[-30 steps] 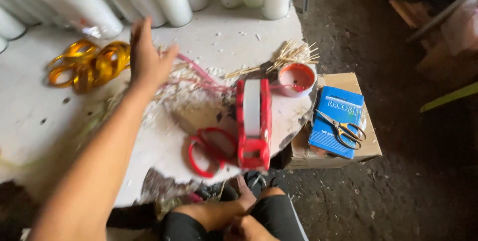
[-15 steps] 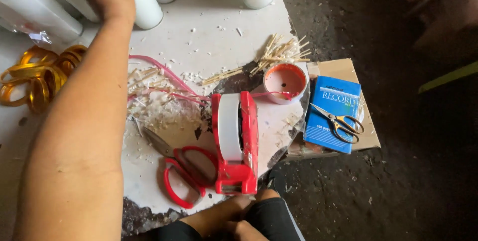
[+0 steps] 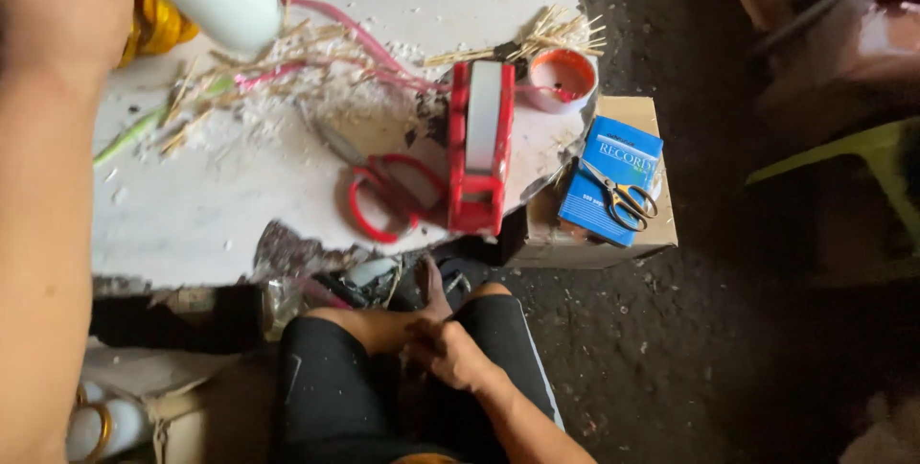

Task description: Assembling decorative candles by fitting gold rings onto white pillar candles at a workbench.

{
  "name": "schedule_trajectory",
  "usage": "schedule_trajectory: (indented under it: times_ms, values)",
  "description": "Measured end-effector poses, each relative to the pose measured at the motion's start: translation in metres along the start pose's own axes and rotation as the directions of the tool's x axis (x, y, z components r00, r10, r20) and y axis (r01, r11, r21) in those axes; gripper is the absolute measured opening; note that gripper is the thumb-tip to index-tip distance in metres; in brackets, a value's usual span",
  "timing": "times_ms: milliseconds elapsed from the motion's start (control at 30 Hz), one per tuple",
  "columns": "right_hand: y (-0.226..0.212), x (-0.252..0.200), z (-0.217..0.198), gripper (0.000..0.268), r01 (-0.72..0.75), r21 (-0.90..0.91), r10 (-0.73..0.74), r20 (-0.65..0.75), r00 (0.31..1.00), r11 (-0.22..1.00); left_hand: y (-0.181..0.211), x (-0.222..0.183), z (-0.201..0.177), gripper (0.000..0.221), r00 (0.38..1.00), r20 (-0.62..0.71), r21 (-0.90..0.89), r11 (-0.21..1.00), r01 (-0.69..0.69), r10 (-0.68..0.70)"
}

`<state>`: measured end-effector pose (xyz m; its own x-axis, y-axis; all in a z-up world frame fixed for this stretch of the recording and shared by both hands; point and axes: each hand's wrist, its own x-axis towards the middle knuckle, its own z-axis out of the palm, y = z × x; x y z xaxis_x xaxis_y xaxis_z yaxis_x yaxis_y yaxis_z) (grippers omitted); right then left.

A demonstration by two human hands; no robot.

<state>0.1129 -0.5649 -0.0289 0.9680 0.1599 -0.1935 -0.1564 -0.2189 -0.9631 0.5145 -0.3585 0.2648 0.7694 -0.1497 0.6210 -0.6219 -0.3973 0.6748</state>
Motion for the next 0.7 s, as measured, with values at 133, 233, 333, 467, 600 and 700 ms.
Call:
schedule_trajectory:
  times_ms: [133, 233, 333, 467, 600, 700]
  values:
    - [-0.074, -0.016, -0.009, 0.032, 0.376, -0.282, -0.412, -0.081, 0.907, 0.883, 0.048, -0.092, -0.068, 0.032, 0.961, 0.099, 0.143, 0.952, -0.271, 0.259]
    - [-0.187, -0.017, -0.027, 0.008, 0.584, -0.521, -0.738, -0.141, 0.660, 0.622, 0.104, -0.141, -0.076, 0.032, 0.958, 0.107, 0.042, 0.962, -0.271, 0.265]
    - [-0.253, 0.008, -0.048, 0.028, 0.442, -0.784, -0.796, -0.106, 0.595, 0.435, 0.114, -0.171, -0.065, 0.031, 0.968, 0.064, -0.034, 0.970, -0.242, 0.244]
    - [-0.234, 0.084, -0.068, 0.021, -0.058, -0.951, -0.480, -0.205, 0.853, 0.304, 0.119, -0.191, -0.052, 0.045, 0.975, -0.012, -0.066, 0.972, -0.224, 0.223]
    - [-0.241, 0.108, -0.076, 0.016, -0.207, -0.946, -0.198, -0.259, 0.945, 0.251, 0.121, -0.208, -0.043, 0.084, 0.986, -0.035, -0.146, 0.976, -0.165, 0.161]
    - [-0.267, 0.093, -0.071, 0.027, -0.248, -0.880, -0.148, -0.331, 0.932, 0.405, 0.114, -0.221, -0.037, 0.106, 0.999, 0.005, -0.282, 0.958, -0.051, 0.054]
